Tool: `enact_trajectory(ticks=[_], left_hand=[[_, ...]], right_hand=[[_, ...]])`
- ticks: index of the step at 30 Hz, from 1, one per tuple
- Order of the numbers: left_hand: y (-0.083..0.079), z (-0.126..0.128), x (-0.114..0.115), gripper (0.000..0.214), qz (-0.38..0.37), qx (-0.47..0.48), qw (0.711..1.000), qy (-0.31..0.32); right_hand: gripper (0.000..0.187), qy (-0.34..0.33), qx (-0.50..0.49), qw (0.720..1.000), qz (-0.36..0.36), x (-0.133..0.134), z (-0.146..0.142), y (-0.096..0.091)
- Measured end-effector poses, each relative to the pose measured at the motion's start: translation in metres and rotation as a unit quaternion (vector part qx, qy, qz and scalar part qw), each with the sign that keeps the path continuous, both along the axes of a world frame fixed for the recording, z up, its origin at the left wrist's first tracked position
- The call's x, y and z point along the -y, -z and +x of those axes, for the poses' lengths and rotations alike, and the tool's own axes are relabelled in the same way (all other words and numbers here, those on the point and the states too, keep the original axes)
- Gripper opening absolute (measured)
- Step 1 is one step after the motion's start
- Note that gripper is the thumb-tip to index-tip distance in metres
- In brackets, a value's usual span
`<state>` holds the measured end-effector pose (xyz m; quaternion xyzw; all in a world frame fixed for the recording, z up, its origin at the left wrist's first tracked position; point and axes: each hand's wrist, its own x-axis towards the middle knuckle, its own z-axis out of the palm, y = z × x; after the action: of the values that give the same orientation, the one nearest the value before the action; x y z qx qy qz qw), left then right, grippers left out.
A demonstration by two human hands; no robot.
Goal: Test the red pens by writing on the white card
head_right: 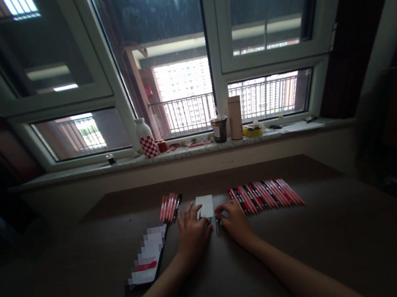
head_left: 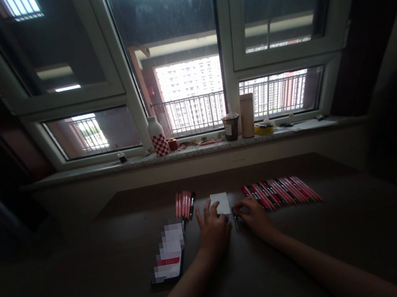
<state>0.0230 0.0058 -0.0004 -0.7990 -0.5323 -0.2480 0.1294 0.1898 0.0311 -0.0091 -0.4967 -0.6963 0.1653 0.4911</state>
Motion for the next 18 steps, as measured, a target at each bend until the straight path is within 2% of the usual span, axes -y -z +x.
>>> enact_trajectory(ticks=[8, 18], left_hand=[[0.0019, 0.0021, -0.0025, 0.014, 0.017, 0.01, 1.0, 0.008], [-0.0046, -0.0002, -0.0005, 0.013, -0.008, 0.11, 0.994, -0.002]], right_hand=[[0.015, -0.008, 0.012, 1.0, 0.004, -0.0026, 0.0006, 0.0019], [0.017, -0.002, 0.028, 1.0, 0.0, -0.0016, 0.0024, 0.0012]])
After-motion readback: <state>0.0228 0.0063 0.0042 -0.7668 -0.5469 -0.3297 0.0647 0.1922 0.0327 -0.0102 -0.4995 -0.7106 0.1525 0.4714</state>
